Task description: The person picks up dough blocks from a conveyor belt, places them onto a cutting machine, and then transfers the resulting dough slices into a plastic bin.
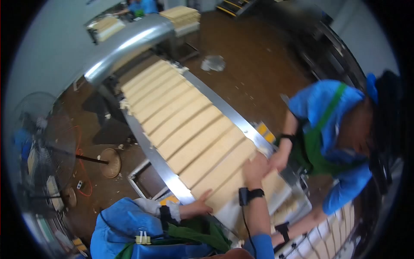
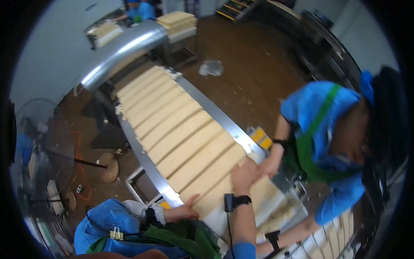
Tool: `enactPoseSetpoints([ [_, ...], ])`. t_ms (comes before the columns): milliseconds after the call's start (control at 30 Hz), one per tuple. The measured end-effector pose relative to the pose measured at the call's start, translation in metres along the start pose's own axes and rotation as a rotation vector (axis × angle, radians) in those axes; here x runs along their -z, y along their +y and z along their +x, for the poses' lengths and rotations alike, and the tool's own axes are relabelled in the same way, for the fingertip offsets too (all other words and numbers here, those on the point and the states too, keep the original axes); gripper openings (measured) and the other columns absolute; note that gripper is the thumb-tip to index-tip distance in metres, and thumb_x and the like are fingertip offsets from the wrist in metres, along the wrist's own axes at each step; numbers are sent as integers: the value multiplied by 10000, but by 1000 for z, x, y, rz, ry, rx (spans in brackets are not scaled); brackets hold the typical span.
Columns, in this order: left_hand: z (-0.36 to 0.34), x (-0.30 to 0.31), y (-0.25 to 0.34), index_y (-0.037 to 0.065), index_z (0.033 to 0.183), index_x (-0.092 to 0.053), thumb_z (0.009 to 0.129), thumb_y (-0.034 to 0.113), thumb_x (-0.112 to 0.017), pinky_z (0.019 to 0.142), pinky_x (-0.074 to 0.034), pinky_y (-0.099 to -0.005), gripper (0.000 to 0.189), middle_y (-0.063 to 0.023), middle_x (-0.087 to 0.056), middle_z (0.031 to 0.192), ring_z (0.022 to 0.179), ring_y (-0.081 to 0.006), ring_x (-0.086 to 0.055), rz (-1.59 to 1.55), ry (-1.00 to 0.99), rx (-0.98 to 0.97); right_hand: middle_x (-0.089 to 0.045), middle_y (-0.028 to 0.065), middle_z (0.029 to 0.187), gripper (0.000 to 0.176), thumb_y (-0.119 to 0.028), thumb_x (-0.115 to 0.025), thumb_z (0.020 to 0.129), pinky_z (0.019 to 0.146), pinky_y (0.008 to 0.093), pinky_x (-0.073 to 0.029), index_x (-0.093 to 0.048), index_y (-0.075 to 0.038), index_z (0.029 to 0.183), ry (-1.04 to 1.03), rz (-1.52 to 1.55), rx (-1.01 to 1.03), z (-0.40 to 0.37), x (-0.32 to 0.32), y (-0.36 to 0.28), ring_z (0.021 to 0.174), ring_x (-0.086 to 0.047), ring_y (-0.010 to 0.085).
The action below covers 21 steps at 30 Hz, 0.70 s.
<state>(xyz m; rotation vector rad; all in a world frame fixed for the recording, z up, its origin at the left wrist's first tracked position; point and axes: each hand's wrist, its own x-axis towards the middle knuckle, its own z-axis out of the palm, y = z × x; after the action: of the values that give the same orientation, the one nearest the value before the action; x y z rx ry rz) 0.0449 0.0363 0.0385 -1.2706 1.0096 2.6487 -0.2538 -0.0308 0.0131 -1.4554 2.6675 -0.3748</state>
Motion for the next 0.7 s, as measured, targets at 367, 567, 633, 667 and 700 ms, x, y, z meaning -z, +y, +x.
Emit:
enactPoseSetpoints([
  [367, 8, -4, 2, 277, 1678, -25, 844, 139, -737, 568, -427, -255, 1105, -1, -580, 774, 625, -96, -503, 144, -18, 80, -629, 254, 1194, 613, -323, -701, 706, 1030, 504, -446, -614, 61, 1175, -80, -103, -57, 20, -14, 15, 1182, -564, 412],
  [567, 49, -24, -44, 202, 1675, -92, 748, 144, -780, 639, -512, -373, 1156, -106, -684, 868, 728, -259, -654, 344, 76, -115, -606, 228, 1285, 649, -403, -697, 713, 1055, 529, -420, -639, 48, 1176, -128, -246, -231, 0, 3, 37, 1259, -539, 371],
  [633, 38, -34, -25, 157, 1668, -89, 739, 161, -786, 746, -537, -396, 1161, -188, -700, 1004, 867, -333, -684, 519, 53, -165, -598, 212, 1299, 654, -427, -695, 717, 1061, 504, -413, -642, 50, 1163, -125, -280, -309, -11, 10, 65, 1266, -532, 353],
  [667, 28, -37, -7, 130, 1662, -79, 743, 182, -788, 823, -544, -393, 1162, -246, -690, 1101, 965, -369, -686, 627, 5, -147, -625, 217, 1235, 664, -432, -717, 711, 1033, 501, -453, -645, 54, 1157, -52, -319, -324, -21, 12, 82, 1218, -567, 372],
  [700, 17, -44, 8, 102, 1657, -68, 747, 203, -790, 900, -551, -389, 1166, -303, -680, 1199, 1062, -405, -687, 734, -43, -128, -642, 220, 1213, 674, -443, -735, 710, 1020, 496, -471, -644, 61, 1148, -56, -287, -350, -32, 22, 99, 1190, -590, 382],
])
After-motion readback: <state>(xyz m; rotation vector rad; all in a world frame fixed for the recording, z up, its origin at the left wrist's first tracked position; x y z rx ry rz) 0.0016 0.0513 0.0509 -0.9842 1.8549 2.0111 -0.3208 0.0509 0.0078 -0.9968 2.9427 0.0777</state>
